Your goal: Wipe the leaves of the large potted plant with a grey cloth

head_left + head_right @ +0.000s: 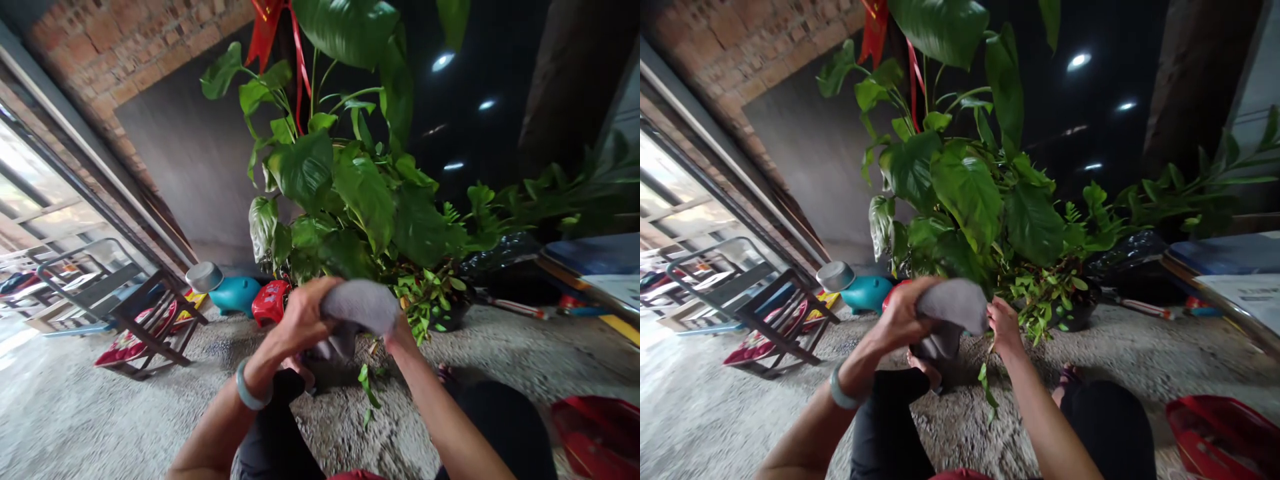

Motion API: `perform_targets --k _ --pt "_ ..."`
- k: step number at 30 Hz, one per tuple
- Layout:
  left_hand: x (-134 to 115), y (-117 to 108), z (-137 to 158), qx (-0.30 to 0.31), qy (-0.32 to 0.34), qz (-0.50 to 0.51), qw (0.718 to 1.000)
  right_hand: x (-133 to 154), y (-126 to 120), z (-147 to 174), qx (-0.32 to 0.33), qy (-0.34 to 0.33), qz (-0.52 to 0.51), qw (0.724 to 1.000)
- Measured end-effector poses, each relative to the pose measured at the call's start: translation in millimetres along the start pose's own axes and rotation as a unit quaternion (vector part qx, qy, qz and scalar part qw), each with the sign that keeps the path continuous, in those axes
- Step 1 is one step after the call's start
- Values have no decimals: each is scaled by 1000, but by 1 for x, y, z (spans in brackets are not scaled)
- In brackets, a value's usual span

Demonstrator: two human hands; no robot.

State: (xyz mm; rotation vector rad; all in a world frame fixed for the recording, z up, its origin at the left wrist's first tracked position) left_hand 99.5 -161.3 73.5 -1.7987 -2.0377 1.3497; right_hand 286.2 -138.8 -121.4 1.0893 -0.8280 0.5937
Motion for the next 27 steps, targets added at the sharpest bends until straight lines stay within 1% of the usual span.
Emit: perform_targets --k 1,2,3,4,5,6,7,8,9,10,12,13,15,16,17,18,20,21,23,24,25,27 --pt "-2 -18 -7 -74 -5 -15 997 0 0 1 -2 8 -9 1000" --pt "-1 -36 -17 -156 -9 -35 987 0 1 2 -4 22 -27 999" --pt "3 -51 -29 -236 -12 -55 970 0 3 4 -6 41 -48 998" --pt "10 -61 -41 -294 -19 -68 953 -1 5 5 -6 59 -67 996" --pt "19 -65 -51 -327 -26 -79 941 -2 8 7 -6 75 -84 994" --pt "30 -62 -60 -328 -37 -90 940 -3 11 8 -5 88 -94 992" --pt "42 -54 -64 -296 -53 -95 949 -4 13 9 -3 95 -99 991" --pt "54 -41 -63 -235 -73 -94 965 -4 14 10 -3 99 -101 990" --pt "64 -26 -57 -165 -95 -87 978 -4 14 10 -5 102 -102 990" --pt "72 -11 -44 -107 -113 -74 985 -3 13 10 -7 105 -104 989" --pt "78 12 -11 -36 -137 -49 989 -2 8 11 -15 109 -106 988" --pt "78 19 7 -1 -155 -51 987 -1 3 11 -19 110 -106 988" --pt "73 25 38 69 -181 -61 979 0 -8 13 -31 118 -105 987" --pt "71 23 49 89 -192 -66 975 -1 -14 16 -43 127 -104 986" --pt "68 19 57 93 -202 -70 973 -4 -19 19 -57 137 -104 983" --pt "67 13 61 81 -212 -73 971 -7 -23 24 -69 146 -105 981" --pt "67 1 65 17 -231 -83 969 -15 -27 38 -82 160 -99 979" --pt "67 -3 65 -23 -242 -91 966 -19 -26 47 -76 163 -89 980" --pt "67 -4 67 -99 -256 -107 956 -26 -16 67 -28 171 -49 984" --pt "65 1 70 -125 -260 -110 951 -28 -8 78 8 169 -24 985" --pt "62 10 73 -139 -258 -105 950 -29 1 89 52 160 -1 986" --pt "49 37 82 -122 -221 -82 964 -30 18 109 141 121 29 982"
Point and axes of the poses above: each hand's wrist, its own z-axis away from the middle knuckle, its own y-axis out of the palm, x = y × z, the point moved 3 cm from there along -z, towards the middle knuckle, and after that the axes turned 9 degrees about y, right-handed, at the moved point
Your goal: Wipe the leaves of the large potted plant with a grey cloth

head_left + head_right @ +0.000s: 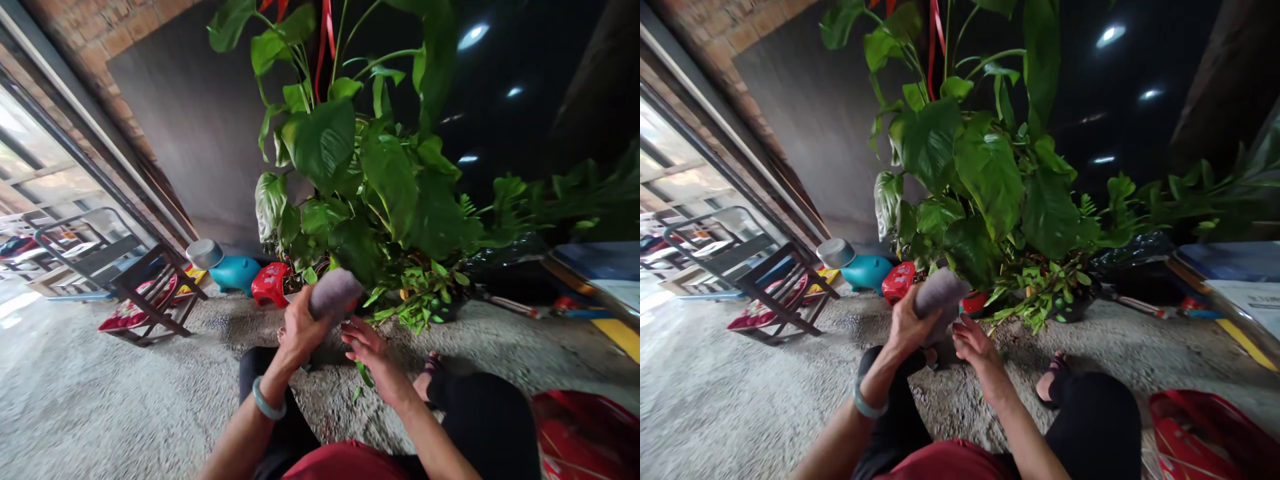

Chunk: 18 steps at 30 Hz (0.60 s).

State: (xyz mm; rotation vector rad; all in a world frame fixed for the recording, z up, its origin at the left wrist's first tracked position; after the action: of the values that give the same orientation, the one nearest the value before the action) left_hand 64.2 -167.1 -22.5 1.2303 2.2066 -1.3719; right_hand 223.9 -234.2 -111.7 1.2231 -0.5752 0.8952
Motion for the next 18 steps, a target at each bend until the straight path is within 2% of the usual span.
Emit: perform_targets --k 1,3,5,9,12,15,18 --pt "-7 12 12 21 34 10 999 -2 9 6 29 -18 9 999" --pt "-22 34 34 52 109 10 993 -7 19 13 42 -31 1 999" --pt "-32 47 49 54 155 1 986 -12 21 17 12 -22 -31 999" --pt "-38 54 54 51 189 33 980 -12 21 20 -61 -18 -96 993" --pt "-39 58 55 62 195 78 976 -10 20 20 -125 -7 -135 983" --pt "-41 62 61 82 157 121 977 -8 12 17 -173 0 -164 971" --pt "-46 63 62 142 127 200 961 -1 -10 18 -239 -56 -157 957"
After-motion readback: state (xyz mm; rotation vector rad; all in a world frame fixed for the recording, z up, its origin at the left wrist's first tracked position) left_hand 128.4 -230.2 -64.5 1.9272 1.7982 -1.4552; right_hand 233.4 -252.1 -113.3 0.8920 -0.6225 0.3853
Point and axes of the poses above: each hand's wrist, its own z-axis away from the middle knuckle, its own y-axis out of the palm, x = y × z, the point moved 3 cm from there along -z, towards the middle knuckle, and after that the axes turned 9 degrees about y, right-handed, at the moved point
